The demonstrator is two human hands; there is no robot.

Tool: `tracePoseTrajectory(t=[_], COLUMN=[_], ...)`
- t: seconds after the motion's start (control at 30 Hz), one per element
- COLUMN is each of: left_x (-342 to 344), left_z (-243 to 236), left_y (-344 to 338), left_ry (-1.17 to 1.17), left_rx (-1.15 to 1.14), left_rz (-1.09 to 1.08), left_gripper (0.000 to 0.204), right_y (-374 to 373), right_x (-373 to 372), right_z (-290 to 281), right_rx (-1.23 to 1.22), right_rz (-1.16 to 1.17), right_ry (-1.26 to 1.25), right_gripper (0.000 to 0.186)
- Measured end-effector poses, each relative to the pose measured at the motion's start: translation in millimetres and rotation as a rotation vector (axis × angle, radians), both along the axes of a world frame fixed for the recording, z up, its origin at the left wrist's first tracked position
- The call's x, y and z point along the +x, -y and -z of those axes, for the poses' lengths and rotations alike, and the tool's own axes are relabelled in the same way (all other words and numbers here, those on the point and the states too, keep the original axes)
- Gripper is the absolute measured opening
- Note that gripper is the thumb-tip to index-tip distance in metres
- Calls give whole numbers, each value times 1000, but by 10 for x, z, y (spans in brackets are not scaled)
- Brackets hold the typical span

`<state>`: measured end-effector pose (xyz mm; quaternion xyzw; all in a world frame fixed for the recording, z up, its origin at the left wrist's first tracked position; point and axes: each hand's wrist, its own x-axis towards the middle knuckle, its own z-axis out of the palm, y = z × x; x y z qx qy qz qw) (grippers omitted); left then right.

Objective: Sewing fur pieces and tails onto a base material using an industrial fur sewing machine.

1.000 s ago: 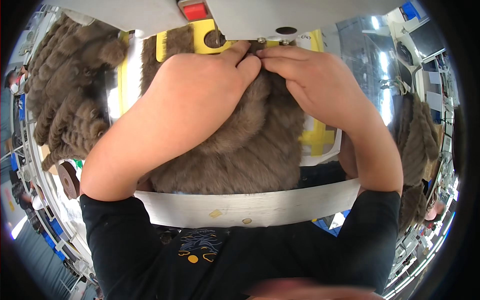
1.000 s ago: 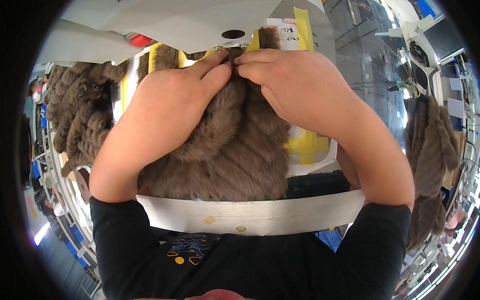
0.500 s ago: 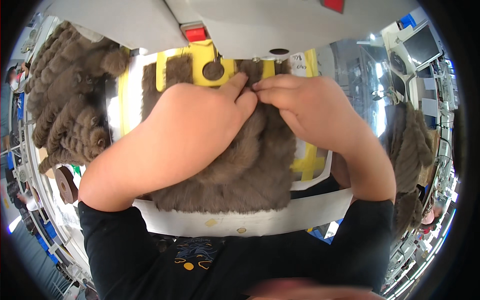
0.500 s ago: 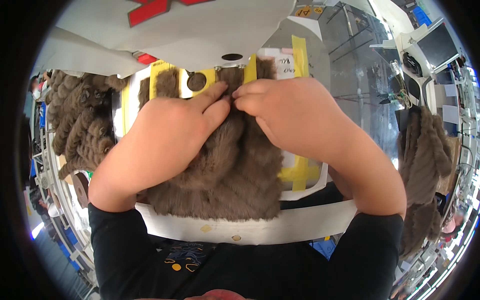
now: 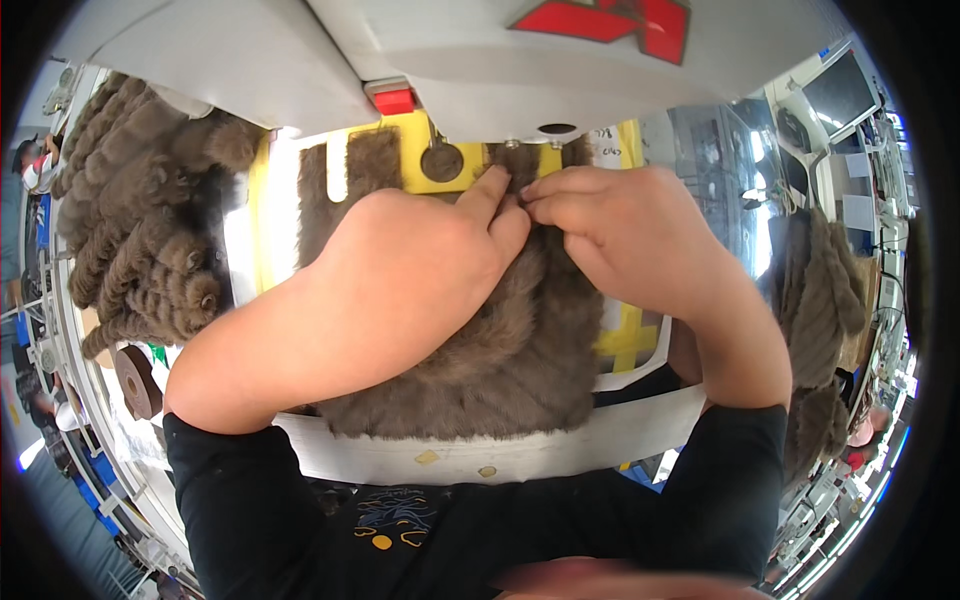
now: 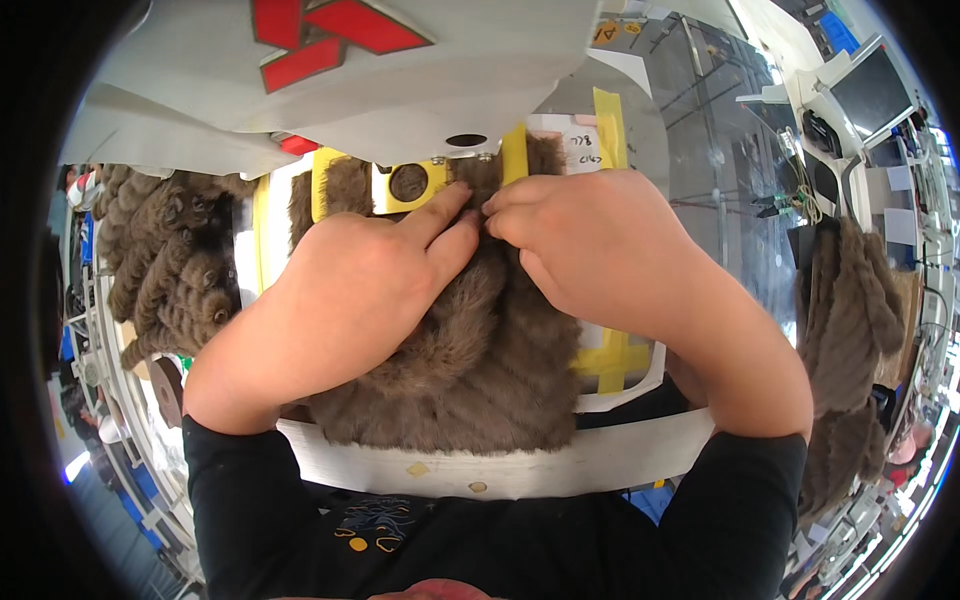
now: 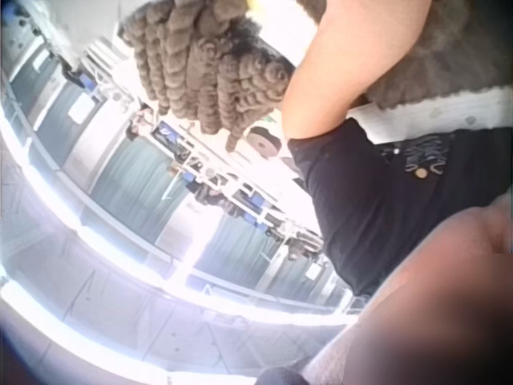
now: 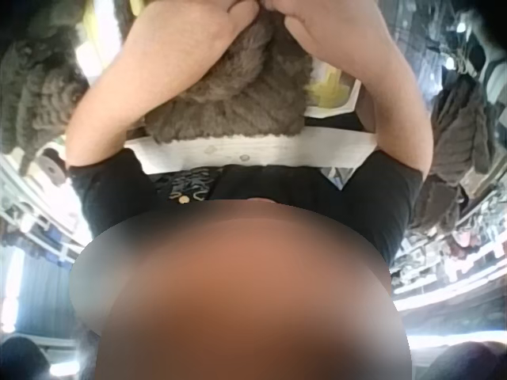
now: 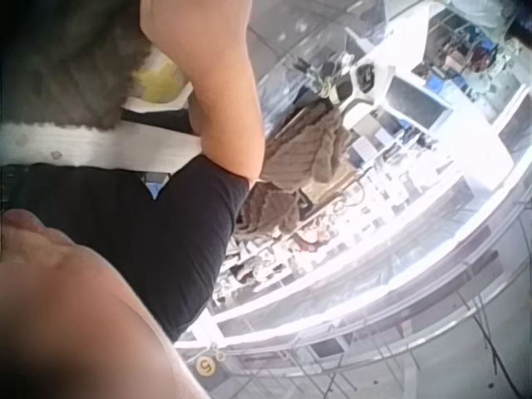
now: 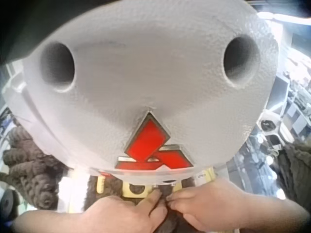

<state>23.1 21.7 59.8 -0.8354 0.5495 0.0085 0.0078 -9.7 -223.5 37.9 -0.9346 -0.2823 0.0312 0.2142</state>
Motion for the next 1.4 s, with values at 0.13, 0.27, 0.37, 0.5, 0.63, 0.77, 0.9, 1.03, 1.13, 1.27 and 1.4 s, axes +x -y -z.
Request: tracePoseTrajectory(t=[0.13,0.27,0.37,0.5,0.63,0.77,0.9,1.03,1.13,1.27,1.4], left_x=[9,-15,-83,-220,-291,-316,-285,-337,-334,-352,-366], left_z=[-10,51,104,129,21,35,14,184,336,419,416], left_y=[-41,-59,-63,-76,-87,-111,-79,7,96,147,184], left_ry=[10,45,100,182,133,-162,-379,-386,-398,-240,-203], left_rx=[-3,10,41,53,-11,-54,-202,-235,-317,-404,-437], left_rz=[3,3,-12,-56,-128,-27,60,203,257,289,282], left_gripper=[43,48,47,52,42,22,39,43,50,55,52], right_y=[-32,-41,-38,-41,-53,-14,196,314,444,666,780], right_x=[2,18,14,3,-15,-31,75,107,223,241,217], right_z=[1,4,-1,-34,-74,-71,-60,-147,-223,-152,-178], right_rx=[-4,0,-8,-50,-83,-32,77,205,99,97,1], right_rz=[-4,-21,-23,-12,0,68,39,252,342,198,113], right_ry=[-8,11,6,-9,-39,-23,-2,10,-233,-243,-39], right_gripper=[21,24,28,31,29,26,25,32,45,50,46])
